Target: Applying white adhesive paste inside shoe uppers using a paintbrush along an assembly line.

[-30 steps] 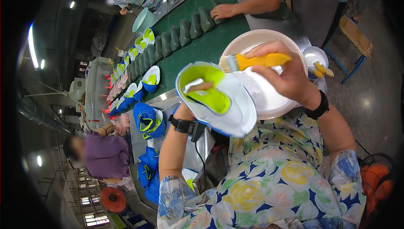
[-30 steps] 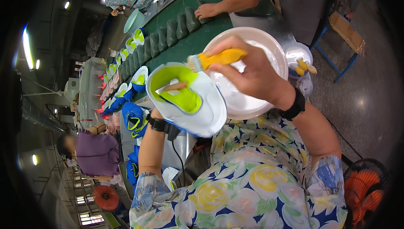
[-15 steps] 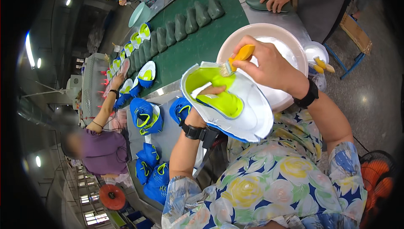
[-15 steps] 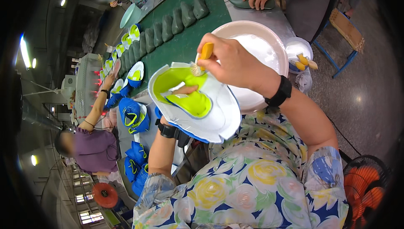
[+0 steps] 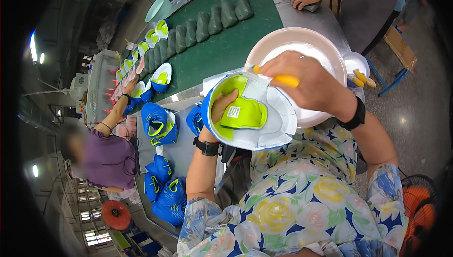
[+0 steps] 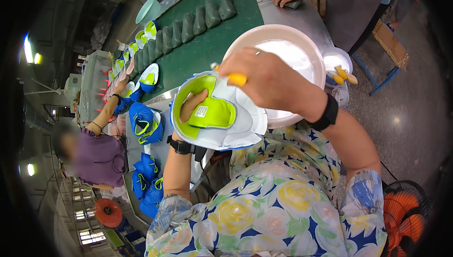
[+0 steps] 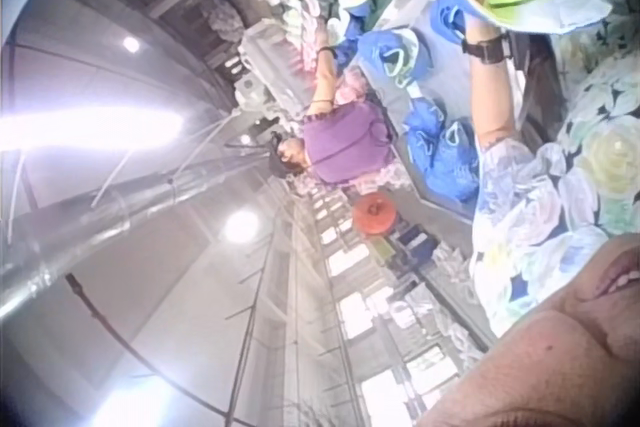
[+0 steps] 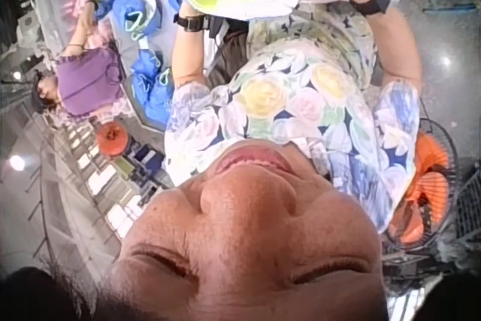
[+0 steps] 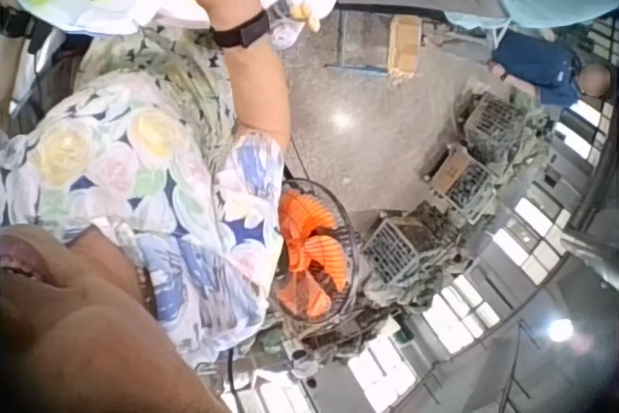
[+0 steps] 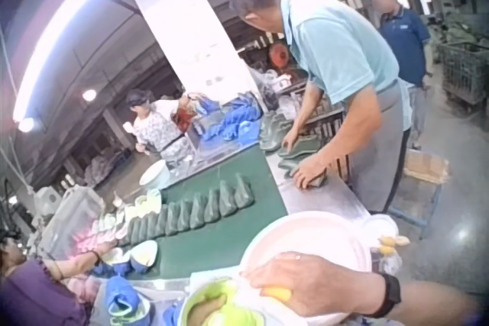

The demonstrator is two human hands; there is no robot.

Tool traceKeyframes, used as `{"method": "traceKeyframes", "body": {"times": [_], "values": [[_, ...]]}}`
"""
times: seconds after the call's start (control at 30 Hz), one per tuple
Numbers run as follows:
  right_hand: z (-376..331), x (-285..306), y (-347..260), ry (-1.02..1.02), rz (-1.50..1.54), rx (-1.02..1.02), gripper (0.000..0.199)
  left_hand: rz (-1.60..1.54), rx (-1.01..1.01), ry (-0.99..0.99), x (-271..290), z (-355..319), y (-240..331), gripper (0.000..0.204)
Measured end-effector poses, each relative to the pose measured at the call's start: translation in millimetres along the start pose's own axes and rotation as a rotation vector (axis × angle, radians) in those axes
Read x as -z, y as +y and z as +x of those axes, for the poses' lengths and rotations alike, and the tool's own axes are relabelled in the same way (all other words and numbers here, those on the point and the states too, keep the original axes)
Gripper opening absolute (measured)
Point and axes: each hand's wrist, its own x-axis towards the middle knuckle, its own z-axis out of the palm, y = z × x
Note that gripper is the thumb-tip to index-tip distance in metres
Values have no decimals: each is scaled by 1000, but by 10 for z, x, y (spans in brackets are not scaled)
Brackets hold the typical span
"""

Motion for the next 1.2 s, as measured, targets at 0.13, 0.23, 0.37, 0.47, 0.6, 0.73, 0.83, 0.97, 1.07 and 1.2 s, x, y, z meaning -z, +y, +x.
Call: {"method": "traceKeyframes", "body": {"times": [0.13,0.23,0.37,0.47,0.6,0.73,0.83,0.97,1.07,1.2], "values": [[-209,-128,-32,-205,-105,124,21,-13,-60,-1,88,-4,-3,32],[-348,22,-47,-342,-103,-37,21,-14,-74,25,167,-31,13,34],[-48,29,-184,-49,-62,-4,18,-19,28,-58,164,-78,44,33],[93,-188,-98,57,46,-79,21,126,18,-53,-45,-91,20,34],[45,-158,7,26,85,-215,22,-61,85,-26,-101,-123,-50,38],[-120,9,13,-115,112,-390,19,-195,187,-8,166,-45,-154,38],[-112,33,-61,-110,79,-453,18,-194,156,1,128,4,-149,37],[-94,-78,-65,-97,-51,0,21,-60,-7,9,95,-53,-51,34],[-332,-73,-39,-390,-109,52,23,-71,-113,130,165,-67,-32,33],[-272,139,-125,-125,-63,-101,28,-86,-131,92,271,-47,-8,33]]}}
